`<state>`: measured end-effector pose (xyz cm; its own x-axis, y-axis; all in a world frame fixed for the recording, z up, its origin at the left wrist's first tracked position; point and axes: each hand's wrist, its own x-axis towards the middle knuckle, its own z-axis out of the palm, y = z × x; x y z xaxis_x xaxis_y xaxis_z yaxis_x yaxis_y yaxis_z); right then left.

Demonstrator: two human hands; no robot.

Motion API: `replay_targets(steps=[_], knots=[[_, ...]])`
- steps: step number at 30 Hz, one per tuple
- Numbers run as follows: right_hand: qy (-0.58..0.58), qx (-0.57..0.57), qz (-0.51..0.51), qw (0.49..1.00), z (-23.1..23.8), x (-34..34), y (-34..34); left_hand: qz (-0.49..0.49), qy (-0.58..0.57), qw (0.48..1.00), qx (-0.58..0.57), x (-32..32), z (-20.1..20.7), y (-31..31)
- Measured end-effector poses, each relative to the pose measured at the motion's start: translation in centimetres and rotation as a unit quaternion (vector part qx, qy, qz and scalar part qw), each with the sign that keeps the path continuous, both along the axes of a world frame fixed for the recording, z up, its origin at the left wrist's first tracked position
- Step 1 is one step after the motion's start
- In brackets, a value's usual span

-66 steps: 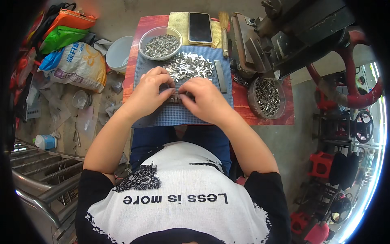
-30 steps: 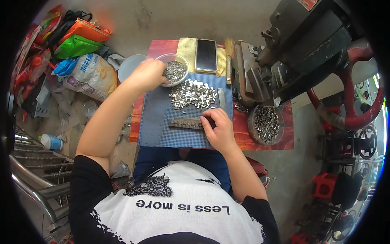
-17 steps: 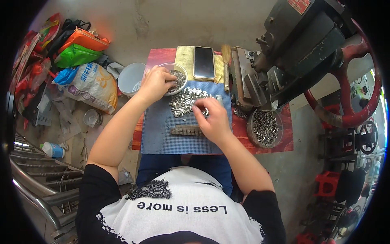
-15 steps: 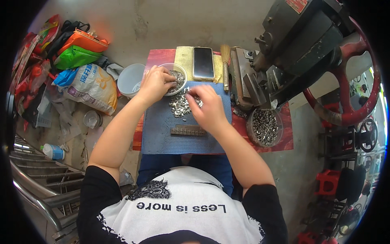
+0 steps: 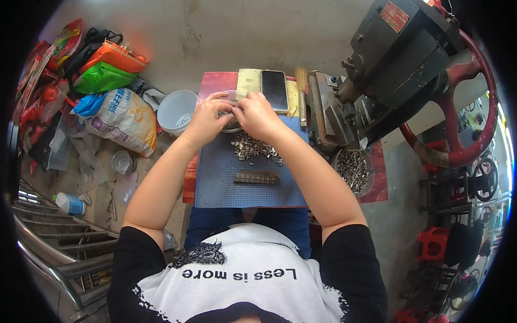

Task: Placing small metal components into a jig and processing them with a hand-operated press.

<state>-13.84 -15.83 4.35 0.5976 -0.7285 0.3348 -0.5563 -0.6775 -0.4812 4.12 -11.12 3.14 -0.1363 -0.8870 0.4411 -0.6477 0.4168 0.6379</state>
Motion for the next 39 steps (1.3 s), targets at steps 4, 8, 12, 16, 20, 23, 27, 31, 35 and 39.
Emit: replay_targets(steps=[4,8,12,16,20,23,27,31,35,39], knots=[[-0.012,-0.021,0.024,0.999,0.6,0.0,-0.2,-0.026,0.021,0.999,0.015,0.5,0.2,-0.2],[-0.003,0.017,0.048,0.999,1.6,-0.4,-0.2,-0.001,-0.021,0.997,0.069,0.9,1.0,0.0],[0.012,0.078,0.066,0.995,1.8,-0.4,-0.5,-0.024,-0.056,0.997,0.051,0.9,0.8,0.3],[0.005,0.086,0.062,0.994,2.6,-0.2,-0.1,-0.021,-0.007,0.999,0.041,1.1,-0.4,0.2],[-0.083,0.239,-0.021,0.967,2.0,0.1,-0.6,-0.013,0.076,0.997,0.031,1.0,-0.4,0.0],[-0.240,0.288,-0.032,0.927,1.5,0.1,-0.8,0.000,0.077,0.997,0.026,0.9,0.1,0.3],[-0.254,0.307,-0.010,0.917,1.2,0.6,0.0,0.045,0.028,0.998,0.015,0.8,0.3,0.6],[-0.236,0.322,-0.025,0.917,1.7,1.0,0.2,0.084,-0.049,0.994,-0.055,0.3,0.6,1.0],[-0.189,0.318,-0.052,0.928,1.5,1.1,0.0,0.131,-0.079,0.987,-0.050,0.5,1.3,0.9],[-0.173,0.337,-0.061,0.924,2.9,1.1,0.5,0.135,-0.061,0.987,-0.056,0.3,1.5,1.3]])
